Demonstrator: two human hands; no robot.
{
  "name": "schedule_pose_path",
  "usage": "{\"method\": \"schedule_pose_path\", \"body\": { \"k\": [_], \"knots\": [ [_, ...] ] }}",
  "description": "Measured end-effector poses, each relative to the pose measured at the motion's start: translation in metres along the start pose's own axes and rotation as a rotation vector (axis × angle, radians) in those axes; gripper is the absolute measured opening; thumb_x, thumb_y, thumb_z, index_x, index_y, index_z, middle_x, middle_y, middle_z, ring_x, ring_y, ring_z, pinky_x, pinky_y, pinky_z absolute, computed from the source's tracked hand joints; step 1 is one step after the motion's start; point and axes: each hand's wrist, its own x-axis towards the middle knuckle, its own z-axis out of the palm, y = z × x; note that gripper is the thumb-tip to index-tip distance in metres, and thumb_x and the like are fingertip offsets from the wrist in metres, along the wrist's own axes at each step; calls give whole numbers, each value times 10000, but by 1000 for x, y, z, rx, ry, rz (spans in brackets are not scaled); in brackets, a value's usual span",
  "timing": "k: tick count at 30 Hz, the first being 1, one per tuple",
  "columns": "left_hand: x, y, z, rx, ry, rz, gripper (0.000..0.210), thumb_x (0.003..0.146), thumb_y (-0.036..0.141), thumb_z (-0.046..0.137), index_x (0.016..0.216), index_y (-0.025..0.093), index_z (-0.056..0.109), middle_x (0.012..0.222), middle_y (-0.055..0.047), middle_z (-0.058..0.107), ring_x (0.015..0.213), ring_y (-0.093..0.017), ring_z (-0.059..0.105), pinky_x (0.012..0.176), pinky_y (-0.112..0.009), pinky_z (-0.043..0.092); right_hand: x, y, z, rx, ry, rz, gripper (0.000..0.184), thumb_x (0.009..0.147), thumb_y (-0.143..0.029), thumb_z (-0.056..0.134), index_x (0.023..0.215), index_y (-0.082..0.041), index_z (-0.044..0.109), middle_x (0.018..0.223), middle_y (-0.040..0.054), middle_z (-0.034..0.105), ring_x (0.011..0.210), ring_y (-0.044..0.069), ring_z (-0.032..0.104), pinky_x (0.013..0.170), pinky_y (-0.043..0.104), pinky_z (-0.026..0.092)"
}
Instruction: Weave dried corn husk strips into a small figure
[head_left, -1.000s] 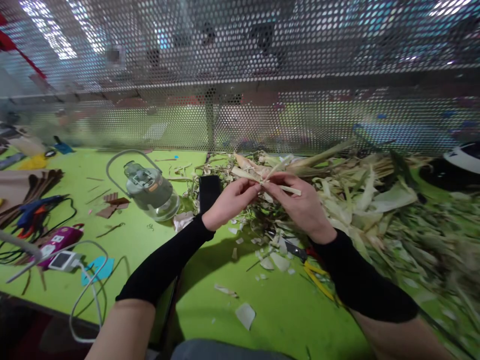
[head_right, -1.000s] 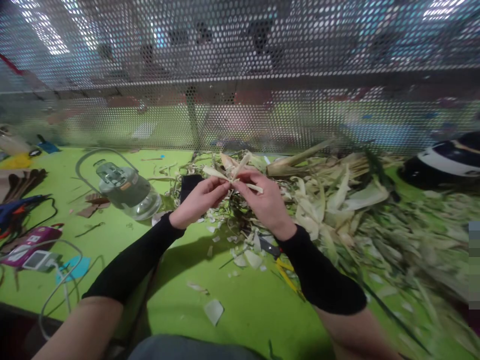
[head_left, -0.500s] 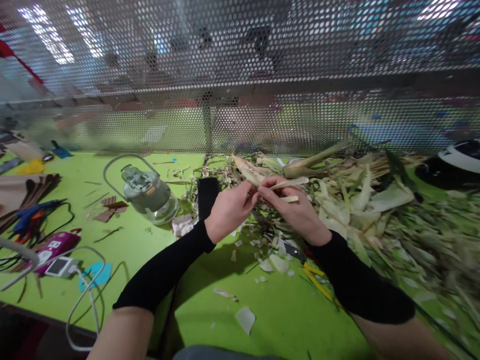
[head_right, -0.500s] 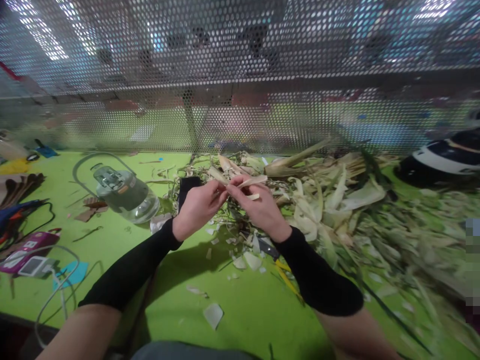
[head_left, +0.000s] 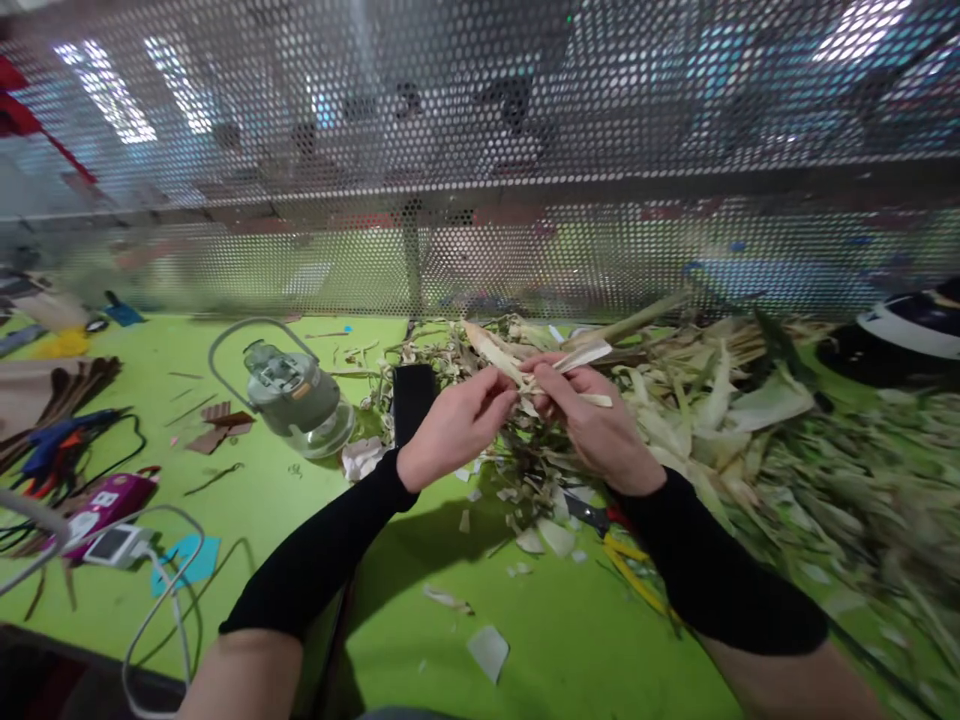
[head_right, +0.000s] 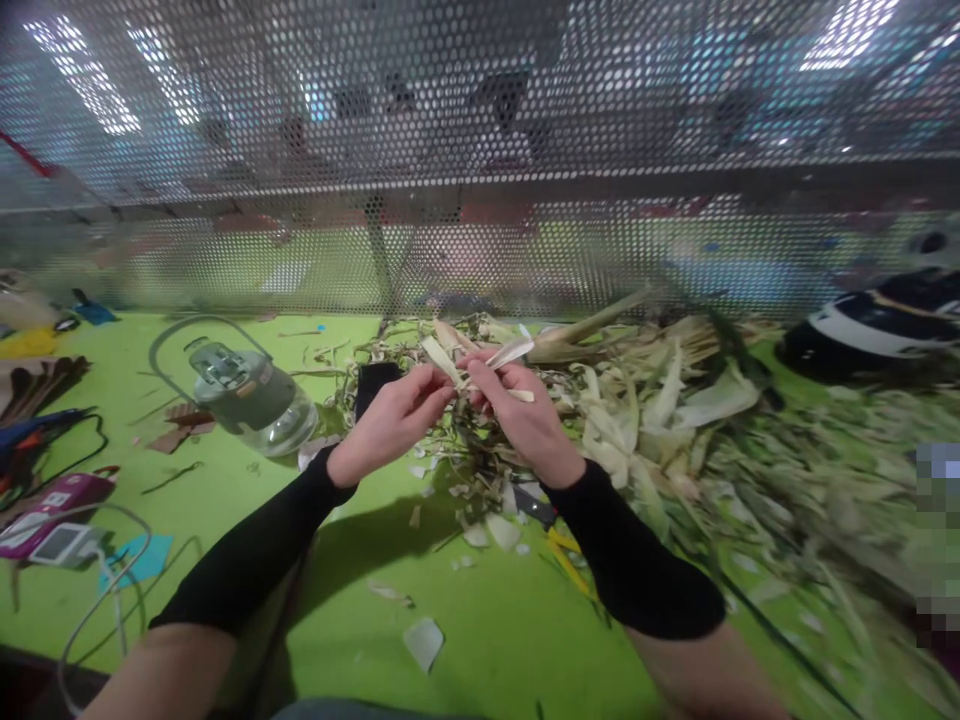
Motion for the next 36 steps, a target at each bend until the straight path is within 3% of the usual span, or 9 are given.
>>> {"method": "schedule_pose_path", "body": {
  "k": [2,5,8,12,15,22,26,30,36],
  "knots": [
    [1,-2,2,-147,-42,-62,115,952,294,573,958,186,534,816,4,632,696,-105,553,665,-236,409,-1,-5,-1,-36,-25,-31,398,847,-577,725,949,-196,674,649,-34,554,561,111,463,513,255,356],
    [3,-7,7,-469,-129,-171,315,925,399,641,1109,172,524,791,1,672,672,-107,624,644,-229,466,-2,-8,-1,-64,-80,-76,367,836,-535,747,965,-201,665,710,-23,598,591,123,509,542,266,411],
    [6,-11,13,-592,-113,-218,417,862,517,705,1020,165,548,685,27,651,558,-83,597,559,-202,442,-1,-5,-1,-52,-72,-79,411,831,-553,748,1034,-222,613,761,-19,645,606,140,547,560,278,441],
    [7,-15,15,-557,20,-193,391,862,524,706,925,170,549,701,17,670,537,-74,594,502,-187,413,-2,-3,-3,-259,-82,-109,412,891,-621,649,809,-219,611,724,3,636,644,161,547,612,299,446],
    [6,-17,12,-524,19,-165,326,883,452,702,951,157,582,725,9,679,584,-88,622,542,-200,473,-5,-6,-3,-320,-151,-158,529,948,-652,533,645,-219,557,652,4,557,637,163,496,630,309,432],
    [17,-20,3,-639,-47,-333,130,952,180,590,838,133,547,649,23,657,543,-61,618,605,-205,518,1,0,2,-297,-127,-177,529,947,-652,529,642,-220,532,613,-14,496,568,139,422,561,296,371],
    [18,-23,4,-659,-97,-351,194,921,275,678,848,127,576,687,-4,690,595,-77,652,643,-223,537,4,2,0,-265,-42,-197,320,876,-541,692,847,-222,698,788,15,676,694,168,571,659,300,472],
    [14,-26,9,-607,-72,-304,298,868,393,736,833,133,594,719,-25,714,620,-96,664,640,-230,537,3,4,0,-273,33,-247,237,871,-458,705,821,-227,724,830,21,718,764,185,629,740,321,513],
    [10,-21,11,-491,-60,-225,255,840,335,760,772,127,630,648,-1,683,565,-79,626,583,-198,485,-1,8,6,-225,53,-226,289,844,-502,739,763,-226,757,886,45,760,849,229,684,817,368,550]
  ]
}}
